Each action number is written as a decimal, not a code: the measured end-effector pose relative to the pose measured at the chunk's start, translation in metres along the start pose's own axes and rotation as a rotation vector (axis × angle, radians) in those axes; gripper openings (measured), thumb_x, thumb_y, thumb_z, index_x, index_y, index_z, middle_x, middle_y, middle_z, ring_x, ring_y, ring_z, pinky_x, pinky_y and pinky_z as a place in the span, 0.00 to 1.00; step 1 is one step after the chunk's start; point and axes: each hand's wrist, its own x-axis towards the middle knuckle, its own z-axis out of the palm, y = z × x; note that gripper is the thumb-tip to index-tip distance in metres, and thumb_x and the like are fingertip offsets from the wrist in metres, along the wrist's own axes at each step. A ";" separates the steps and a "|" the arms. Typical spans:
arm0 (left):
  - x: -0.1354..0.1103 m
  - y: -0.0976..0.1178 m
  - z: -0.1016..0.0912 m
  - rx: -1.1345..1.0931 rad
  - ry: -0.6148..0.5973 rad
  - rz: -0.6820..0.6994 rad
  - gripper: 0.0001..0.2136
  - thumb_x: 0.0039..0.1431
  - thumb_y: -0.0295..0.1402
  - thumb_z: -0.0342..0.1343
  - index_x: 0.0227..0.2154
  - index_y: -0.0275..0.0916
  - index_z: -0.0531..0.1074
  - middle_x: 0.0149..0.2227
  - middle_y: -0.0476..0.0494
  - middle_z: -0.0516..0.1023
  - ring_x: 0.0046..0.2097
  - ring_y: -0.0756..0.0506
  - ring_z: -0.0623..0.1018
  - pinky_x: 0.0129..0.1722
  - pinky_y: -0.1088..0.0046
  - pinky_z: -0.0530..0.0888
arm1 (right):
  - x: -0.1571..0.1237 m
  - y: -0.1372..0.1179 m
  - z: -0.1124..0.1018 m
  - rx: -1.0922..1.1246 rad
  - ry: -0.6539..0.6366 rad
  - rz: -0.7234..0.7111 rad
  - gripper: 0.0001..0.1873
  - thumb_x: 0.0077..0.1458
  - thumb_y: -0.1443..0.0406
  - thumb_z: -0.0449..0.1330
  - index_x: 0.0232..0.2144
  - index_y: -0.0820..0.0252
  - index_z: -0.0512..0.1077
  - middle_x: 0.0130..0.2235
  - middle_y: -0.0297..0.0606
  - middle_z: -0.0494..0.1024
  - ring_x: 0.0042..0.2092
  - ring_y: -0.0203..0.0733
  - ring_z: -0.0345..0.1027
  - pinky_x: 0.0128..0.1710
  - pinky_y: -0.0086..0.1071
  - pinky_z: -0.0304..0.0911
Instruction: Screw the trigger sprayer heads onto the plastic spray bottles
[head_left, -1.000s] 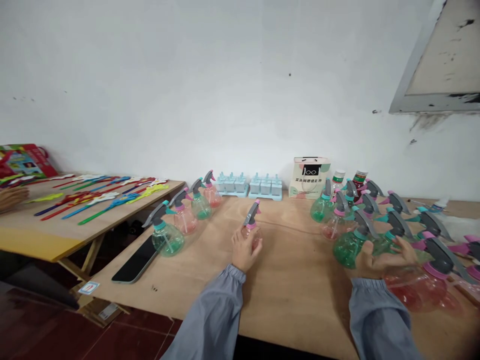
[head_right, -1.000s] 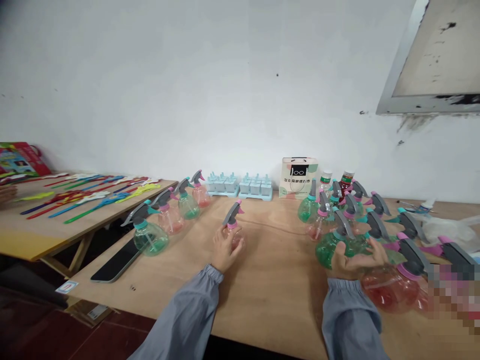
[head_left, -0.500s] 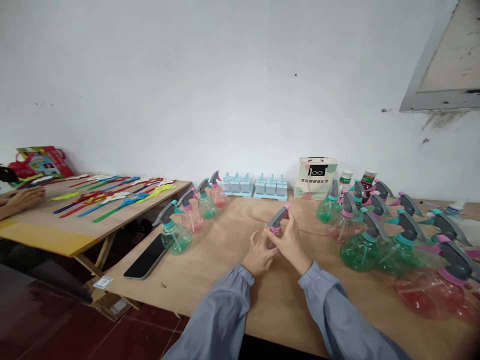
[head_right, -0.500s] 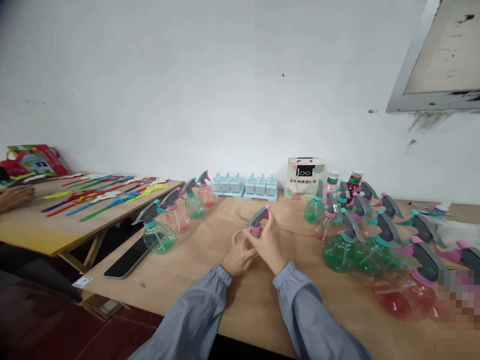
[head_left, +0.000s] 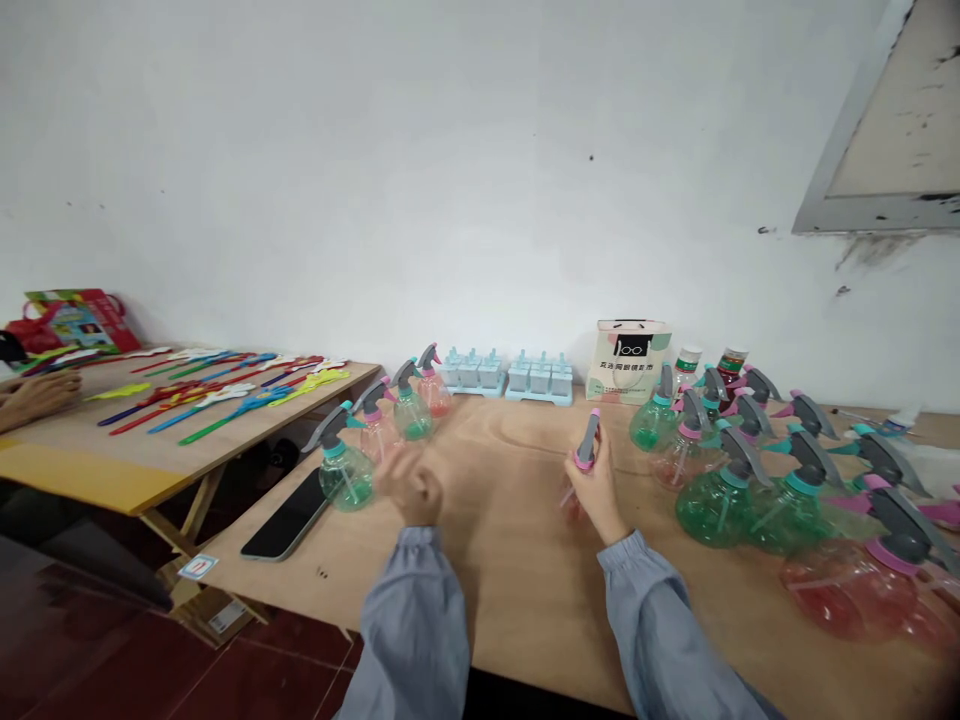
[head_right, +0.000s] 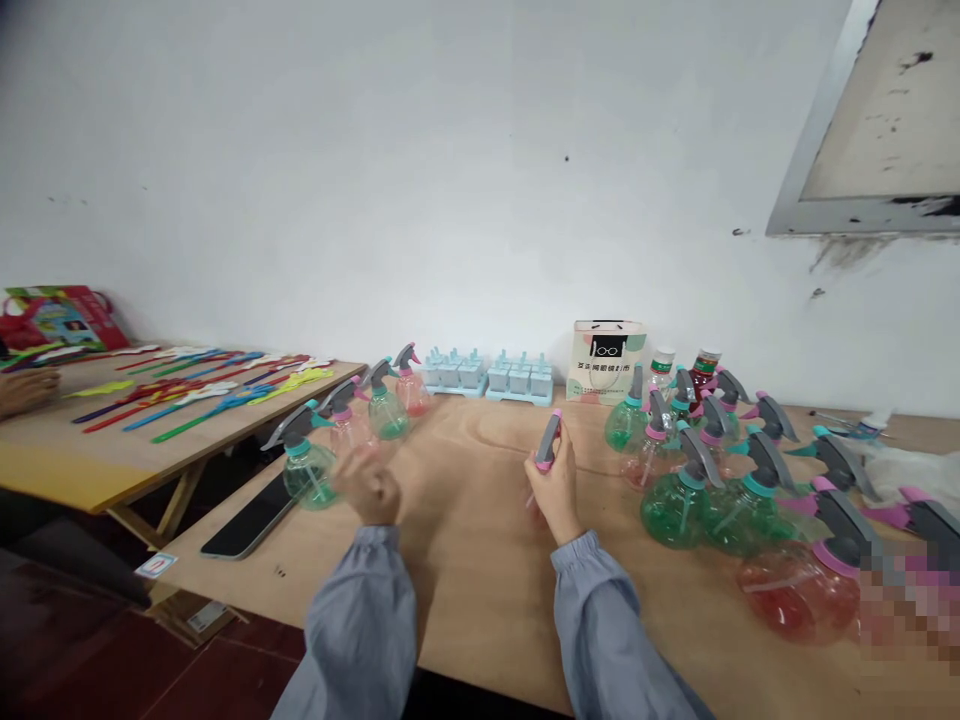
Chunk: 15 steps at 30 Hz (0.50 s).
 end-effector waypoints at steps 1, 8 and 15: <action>0.010 -0.010 -0.007 0.040 0.081 -0.069 0.16 0.56 0.30 0.48 0.49 0.34 0.63 0.54 0.27 0.70 0.61 0.33 0.67 0.60 0.42 0.58 | 0.000 0.001 -0.001 0.001 0.009 0.017 0.37 0.52 0.62 0.59 0.64 0.54 0.53 0.52 0.44 0.69 0.57 0.49 0.61 0.60 0.47 0.55; 0.038 -0.068 -0.030 0.370 -0.009 -0.348 0.41 0.53 0.51 0.57 0.61 0.33 0.47 0.62 0.22 0.60 0.64 0.25 0.60 0.56 0.37 0.56 | -0.004 0.004 -0.011 0.020 -0.076 0.074 0.28 0.53 0.55 0.60 0.55 0.55 0.65 0.42 0.38 0.73 0.41 0.43 0.69 0.49 0.41 0.65; 0.030 -0.068 -0.018 0.468 -0.162 -0.343 0.37 0.48 0.57 0.56 0.54 0.32 0.60 0.50 0.27 0.69 0.52 0.26 0.71 0.50 0.40 0.64 | -0.008 -0.014 -0.017 0.378 -0.178 0.190 0.17 0.49 0.54 0.63 0.41 0.53 0.75 0.30 0.37 0.78 0.37 0.48 0.72 0.47 0.44 0.66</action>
